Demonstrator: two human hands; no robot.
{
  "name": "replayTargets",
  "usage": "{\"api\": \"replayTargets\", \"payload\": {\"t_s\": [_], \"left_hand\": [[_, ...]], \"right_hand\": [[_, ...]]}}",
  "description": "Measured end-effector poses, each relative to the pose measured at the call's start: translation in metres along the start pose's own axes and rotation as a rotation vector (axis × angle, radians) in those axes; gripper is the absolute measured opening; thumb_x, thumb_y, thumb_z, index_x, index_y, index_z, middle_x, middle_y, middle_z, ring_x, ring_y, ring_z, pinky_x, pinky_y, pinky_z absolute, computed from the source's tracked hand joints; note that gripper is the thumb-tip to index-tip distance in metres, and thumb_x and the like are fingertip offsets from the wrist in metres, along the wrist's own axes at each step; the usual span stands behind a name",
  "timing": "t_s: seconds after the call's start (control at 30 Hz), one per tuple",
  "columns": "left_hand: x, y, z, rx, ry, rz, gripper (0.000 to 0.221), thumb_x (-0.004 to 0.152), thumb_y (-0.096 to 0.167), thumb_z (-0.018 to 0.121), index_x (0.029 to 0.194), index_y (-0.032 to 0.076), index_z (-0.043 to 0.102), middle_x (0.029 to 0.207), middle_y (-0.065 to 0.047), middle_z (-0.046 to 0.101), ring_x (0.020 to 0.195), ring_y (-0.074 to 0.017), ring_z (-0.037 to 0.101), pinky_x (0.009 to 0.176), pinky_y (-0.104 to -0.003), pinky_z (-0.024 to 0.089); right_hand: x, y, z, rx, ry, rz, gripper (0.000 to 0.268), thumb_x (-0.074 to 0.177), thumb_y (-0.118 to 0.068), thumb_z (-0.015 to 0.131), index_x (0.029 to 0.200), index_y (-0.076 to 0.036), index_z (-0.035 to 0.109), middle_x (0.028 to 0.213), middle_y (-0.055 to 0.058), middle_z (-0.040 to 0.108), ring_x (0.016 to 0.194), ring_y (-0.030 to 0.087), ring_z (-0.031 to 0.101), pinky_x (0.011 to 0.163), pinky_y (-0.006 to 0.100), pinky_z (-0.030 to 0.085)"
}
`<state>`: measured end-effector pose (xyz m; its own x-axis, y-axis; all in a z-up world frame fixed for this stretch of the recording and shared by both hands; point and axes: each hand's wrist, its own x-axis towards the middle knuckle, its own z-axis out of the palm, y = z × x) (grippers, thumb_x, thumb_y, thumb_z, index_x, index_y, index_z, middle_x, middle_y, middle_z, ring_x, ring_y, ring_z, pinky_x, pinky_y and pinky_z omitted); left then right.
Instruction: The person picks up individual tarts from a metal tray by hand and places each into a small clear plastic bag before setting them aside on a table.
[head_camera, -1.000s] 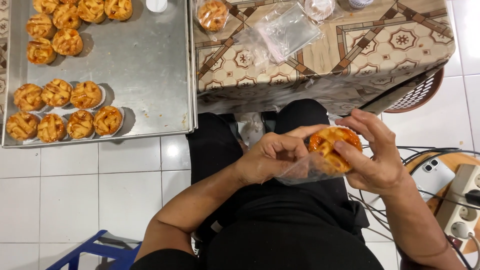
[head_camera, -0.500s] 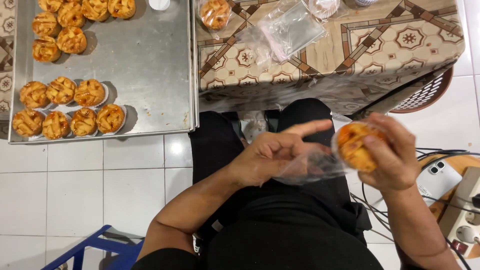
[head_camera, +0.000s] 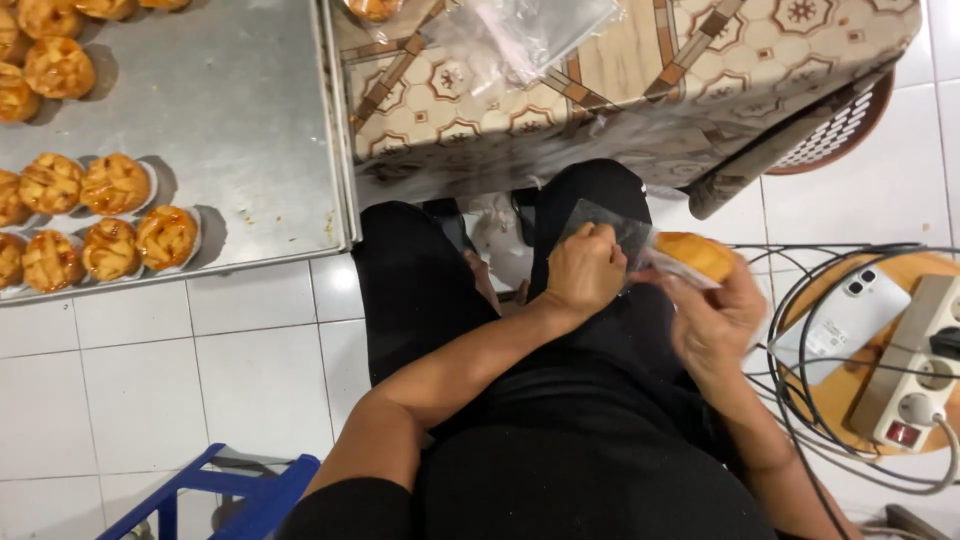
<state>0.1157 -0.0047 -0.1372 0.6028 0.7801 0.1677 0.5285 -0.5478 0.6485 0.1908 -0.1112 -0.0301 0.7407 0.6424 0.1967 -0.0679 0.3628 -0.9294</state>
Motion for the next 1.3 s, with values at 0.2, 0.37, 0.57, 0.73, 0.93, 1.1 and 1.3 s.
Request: {"api": "replayTargets", "payload": {"t_s": [0.2,0.37,0.57,0.73,0.93,1.1,1.3], "left_hand": [[-0.006,-0.012,0.013,-0.184,-0.112,-0.294,0.013,0.081,0.02,0.07,0.074,0.01,0.065,0.065,-0.007,0.064,0.069,-0.0359,0.071,0.062,-0.043,0.057],[-0.012,0.004,0.001,-0.272,-0.034,-0.407,0.013,0.079,0.021,0.07,0.068,0.013,0.069,0.057,-0.005,0.065,0.061,-0.0313,0.07,0.056,-0.037,0.057],[-0.016,0.018,-0.013,-0.265,0.065,-0.374,0.013,0.076,0.019,0.067,0.068,0.01,0.068,0.054,-0.007,0.065,0.059,-0.0331,0.069,0.053,-0.042,0.055],[-0.019,0.024,-0.023,-0.145,0.184,-0.198,0.016,0.076,0.02,0.067,0.064,0.012,0.06,0.054,-0.008,0.061,0.054,-0.0329,0.066,0.049,-0.043,0.054],[-0.02,0.017,-0.019,-0.057,0.266,-0.067,0.018,0.075,0.022,0.068,0.065,0.013,0.057,0.057,-0.008,0.056,0.055,-0.0338,0.065,0.048,-0.043,0.053],[-0.016,0.008,-0.011,0.025,0.219,-0.023,0.017,0.076,0.023,0.069,0.07,0.015,0.055,0.063,-0.004,0.056,0.058,-0.0301,0.066,0.051,-0.039,0.054],[-0.005,-0.005,0.003,0.008,0.062,-0.07,0.02,0.081,0.028,0.066,0.072,0.013,0.058,0.068,-0.005,0.058,0.064,-0.0337,0.069,0.058,-0.044,0.056]], "right_hand": [[-0.004,0.021,0.001,0.225,0.151,0.295,0.036,0.086,0.01,0.068,0.121,0.001,0.063,0.117,0.021,0.071,0.106,0.034,0.075,0.081,0.05,0.068],[-0.014,0.056,-0.022,0.081,0.304,0.398,0.033,0.084,0.012,0.074,0.114,0.001,0.068,0.103,0.015,0.072,0.09,0.022,0.075,0.076,0.037,0.069],[-0.014,0.056,-0.011,-0.07,0.313,0.373,0.029,0.079,0.011,0.082,0.104,0.001,0.072,0.087,0.011,0.071,0.077,0.01,0.068,0.065,0.031,0.063],[-0.018,0.061,-0.004,-0.221,0.345,0.345,0.031,0.073,0.007,0.089,0.096,0.001,0.07,0.086,0.006,0.065,0.081,0.009,0.059,0.072,0.028,0.057],[-0.021,0.069,-0.015,-0.38,0.308,0.339,0.029,0.073,0.002,0.089,0.096,0.006,0.072,0.093,0.01,0.052,0.087,0.014,0.051,0.078,0.034,0.052],[-0.022,0.068,-0.013,-0.391,0.301,0.323,0.028,0.073,0.0,0.09,0.094,0.006,0.071,0.096,0.011,0.054,0.091,0.016,0.054,0.084,0.033,0.051],[-0.019,0.053,-0.012,-0.455,0.26,0.25,0.027,0.076,-0.001,0.09,0.093,0.007,0.07,0.103,0.014,0.054,0.101,0.02,0.054,0.092,0.035,0.049]]}}
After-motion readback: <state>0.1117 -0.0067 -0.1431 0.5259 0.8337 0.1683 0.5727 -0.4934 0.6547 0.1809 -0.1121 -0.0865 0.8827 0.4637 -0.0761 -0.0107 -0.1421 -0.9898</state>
